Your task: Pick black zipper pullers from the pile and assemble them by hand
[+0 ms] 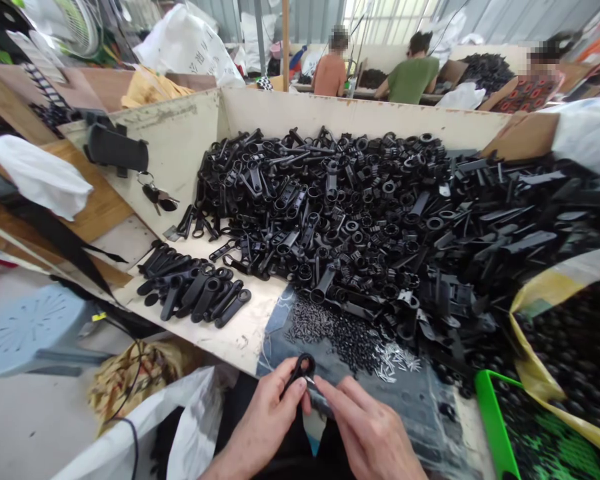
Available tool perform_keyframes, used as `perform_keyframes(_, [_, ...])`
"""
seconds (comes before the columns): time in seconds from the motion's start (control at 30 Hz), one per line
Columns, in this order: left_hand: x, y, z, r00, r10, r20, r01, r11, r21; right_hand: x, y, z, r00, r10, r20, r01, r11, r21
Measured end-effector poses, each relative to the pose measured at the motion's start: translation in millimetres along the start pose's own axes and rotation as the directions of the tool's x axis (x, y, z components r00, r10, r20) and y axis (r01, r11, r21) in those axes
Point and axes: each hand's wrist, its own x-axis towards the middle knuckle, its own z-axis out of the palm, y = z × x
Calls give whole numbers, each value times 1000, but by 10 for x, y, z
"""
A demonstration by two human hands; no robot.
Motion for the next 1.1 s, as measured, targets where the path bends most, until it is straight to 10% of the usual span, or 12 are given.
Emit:
perform_keyframes(0.5, [-6,-26,2,1000,-15,25,14,1000,16,17,2,5,993,97,61,-107,973,202])
perform_keyframes(0.9, [10,55,43,1000,18,-11,-16,993,118,10,-44,62,972,116,206,-66,970,-233])
perform_keyframes(1.1, [10,27,47,999,28,-40,-22,988,151,106,-137,-10,942,209,262,-180,975,-132])
